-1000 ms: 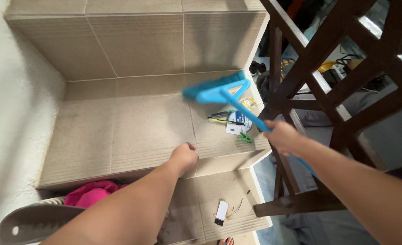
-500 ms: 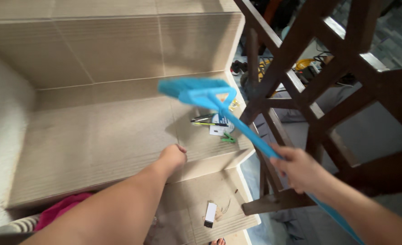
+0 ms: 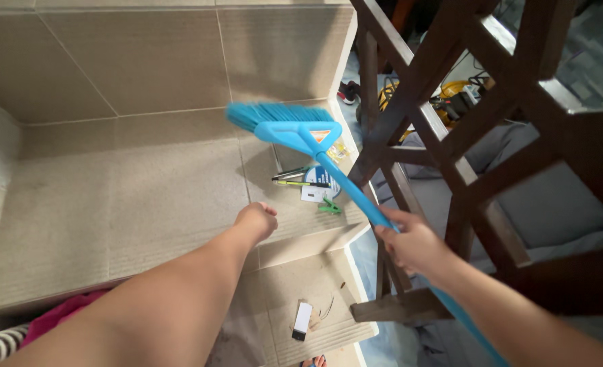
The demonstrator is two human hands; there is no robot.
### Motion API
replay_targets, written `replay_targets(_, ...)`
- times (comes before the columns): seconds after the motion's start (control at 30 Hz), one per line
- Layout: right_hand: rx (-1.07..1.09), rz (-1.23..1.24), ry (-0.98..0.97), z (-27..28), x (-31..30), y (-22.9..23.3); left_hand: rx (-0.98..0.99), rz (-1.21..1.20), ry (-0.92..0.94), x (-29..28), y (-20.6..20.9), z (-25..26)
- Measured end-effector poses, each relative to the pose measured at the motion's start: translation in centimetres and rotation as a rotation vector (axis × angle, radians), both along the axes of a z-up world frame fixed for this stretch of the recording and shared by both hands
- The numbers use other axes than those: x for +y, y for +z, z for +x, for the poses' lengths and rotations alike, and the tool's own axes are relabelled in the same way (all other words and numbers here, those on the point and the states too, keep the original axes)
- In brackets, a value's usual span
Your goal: The person wipes a bottle with a cloth, picks up small items from the tiled steps by hand, and sweeps debris into a dustpan using a broom.
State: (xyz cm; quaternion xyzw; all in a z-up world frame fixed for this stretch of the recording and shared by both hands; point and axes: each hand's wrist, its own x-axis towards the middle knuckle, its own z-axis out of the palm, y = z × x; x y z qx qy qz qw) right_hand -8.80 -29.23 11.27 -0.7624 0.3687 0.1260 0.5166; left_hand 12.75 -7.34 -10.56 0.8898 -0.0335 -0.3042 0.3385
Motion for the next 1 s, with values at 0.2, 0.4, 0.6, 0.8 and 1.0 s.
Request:
replay_targets(0.2, -0.040, 0.058, -0.059, 0.9, 0.2, -1.1, -0.023, 0.047, 0.048, -0.7, 0.2, 1.5)
replay_targets(0.4, -0.043, 0.128, -0.054, 2.4, -1.0, -1.1, -0.084, 0.083, 0.048, -2.0, 3.4, 2.5)
replay_targets(0.6, -0.009, 0.060, 0.012, 2.9, -1.0, -1.2, -0.151, -0.069, 0.207, -1.7, 7.4, -0.1)
replay_targets(0.8, -0.062, 0.052, 0.051, 3.7, -1.4, -0.5, -0.259, -0.020, 0.140, 2.0, 9.0, -0.4)
replay_targets(1.0, -0.137, 0.114, -0.015, 4.1, -1.3, 1.1, -0.155, -0.073, 0.139, 3.3, 8.6, 0.7)
